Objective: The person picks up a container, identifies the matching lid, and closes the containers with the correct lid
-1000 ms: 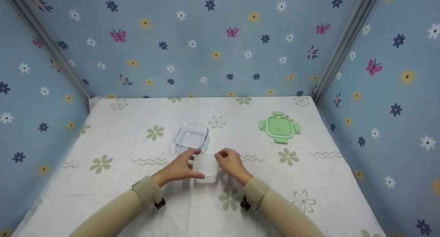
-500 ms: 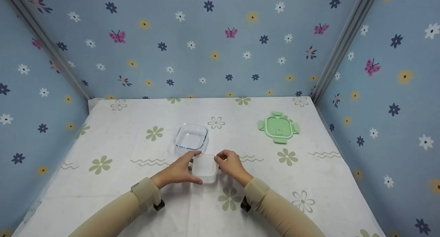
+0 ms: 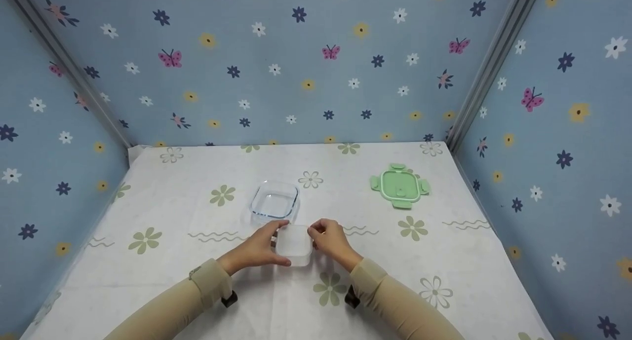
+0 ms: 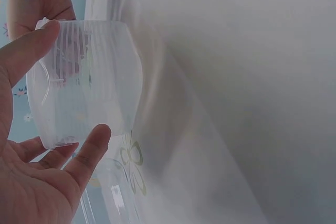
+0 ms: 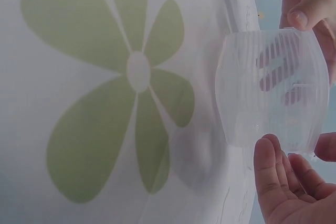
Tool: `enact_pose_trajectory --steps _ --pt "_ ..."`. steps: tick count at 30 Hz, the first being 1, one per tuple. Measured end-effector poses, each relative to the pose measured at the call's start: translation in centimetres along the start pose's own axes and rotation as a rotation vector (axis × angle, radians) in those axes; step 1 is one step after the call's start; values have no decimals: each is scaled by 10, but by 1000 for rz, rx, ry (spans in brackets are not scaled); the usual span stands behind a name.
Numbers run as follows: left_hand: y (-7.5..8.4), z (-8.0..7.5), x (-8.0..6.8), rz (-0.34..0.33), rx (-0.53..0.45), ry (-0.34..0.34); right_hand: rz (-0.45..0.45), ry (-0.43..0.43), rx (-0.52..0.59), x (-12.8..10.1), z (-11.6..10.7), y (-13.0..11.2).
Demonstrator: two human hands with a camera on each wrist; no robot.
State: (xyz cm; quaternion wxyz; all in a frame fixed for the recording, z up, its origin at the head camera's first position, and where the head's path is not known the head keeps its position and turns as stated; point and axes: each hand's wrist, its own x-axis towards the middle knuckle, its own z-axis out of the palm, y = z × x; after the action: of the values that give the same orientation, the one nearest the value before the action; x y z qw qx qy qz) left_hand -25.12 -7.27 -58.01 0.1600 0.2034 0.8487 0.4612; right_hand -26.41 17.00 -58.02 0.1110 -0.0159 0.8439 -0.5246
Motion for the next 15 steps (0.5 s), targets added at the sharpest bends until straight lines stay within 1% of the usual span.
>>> enact_pose_trajectory --steps 7,15 --pt "1 -1 -1 41 -16 16 -76 -3 37 0 0 1" --pt "3 -7 -4 40 -14 26 -77 1 20 1 1 -6"
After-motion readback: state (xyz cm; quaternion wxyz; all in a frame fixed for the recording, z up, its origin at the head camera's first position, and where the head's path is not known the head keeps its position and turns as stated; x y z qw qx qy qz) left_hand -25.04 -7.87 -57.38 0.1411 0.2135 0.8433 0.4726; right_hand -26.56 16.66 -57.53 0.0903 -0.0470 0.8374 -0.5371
